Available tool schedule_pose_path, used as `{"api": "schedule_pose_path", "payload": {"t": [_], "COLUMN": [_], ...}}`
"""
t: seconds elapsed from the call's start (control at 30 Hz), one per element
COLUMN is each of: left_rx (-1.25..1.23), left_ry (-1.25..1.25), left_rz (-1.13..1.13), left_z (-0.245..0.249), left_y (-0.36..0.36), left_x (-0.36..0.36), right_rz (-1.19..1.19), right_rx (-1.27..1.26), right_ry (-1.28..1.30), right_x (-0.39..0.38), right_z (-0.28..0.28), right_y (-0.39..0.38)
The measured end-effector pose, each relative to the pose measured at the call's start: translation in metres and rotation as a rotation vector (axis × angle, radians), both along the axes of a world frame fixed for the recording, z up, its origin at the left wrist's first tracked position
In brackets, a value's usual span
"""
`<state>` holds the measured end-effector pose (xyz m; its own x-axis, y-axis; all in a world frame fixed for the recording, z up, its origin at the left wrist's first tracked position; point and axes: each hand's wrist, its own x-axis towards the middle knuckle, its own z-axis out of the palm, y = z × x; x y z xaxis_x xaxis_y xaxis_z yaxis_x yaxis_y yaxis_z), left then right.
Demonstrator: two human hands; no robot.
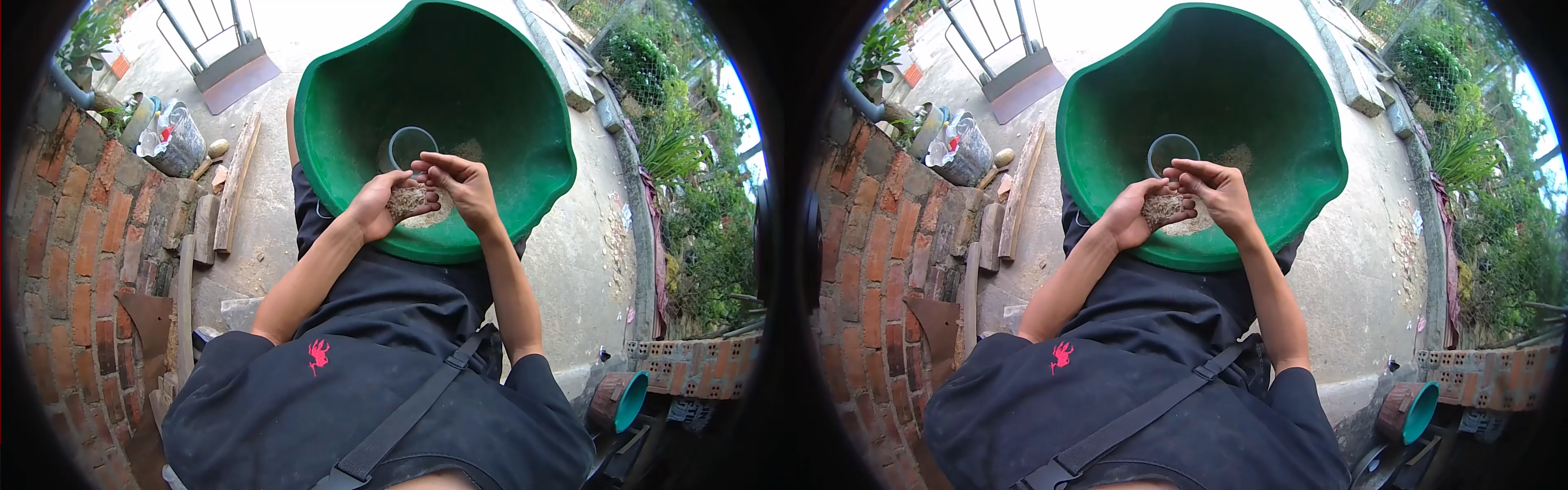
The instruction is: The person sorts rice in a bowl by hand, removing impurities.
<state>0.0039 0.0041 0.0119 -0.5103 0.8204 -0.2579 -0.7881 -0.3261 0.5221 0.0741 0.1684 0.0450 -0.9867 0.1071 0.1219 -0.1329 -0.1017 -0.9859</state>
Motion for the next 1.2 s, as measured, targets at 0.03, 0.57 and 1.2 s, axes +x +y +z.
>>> {"api": "schedule_pose_path", "payload": {"t": [0.03,0.57,1.2], "left_rx": [-0.005,-0.031,-0.051], "left_ry": [-0.015,0.052,0.042], "left_rz": [-0.015,-0.004,0.000], "left_z": [0.000,0.006,-0.001], "left_y": [0.001,-0.001,-0.001], "left_x": [0.000,0.002,-0.002], "right_rz": [0.053,0.231,-0.160], "right_rx": [-0.064,-0.103,1.004], "right_ry": [-0.033,-0.015,0.356], "right_x": [0.000,0.005,0.002], "right_z": [0.002,0.008,-0.010], "right_y": [0.002,0.001,-0.015]}}
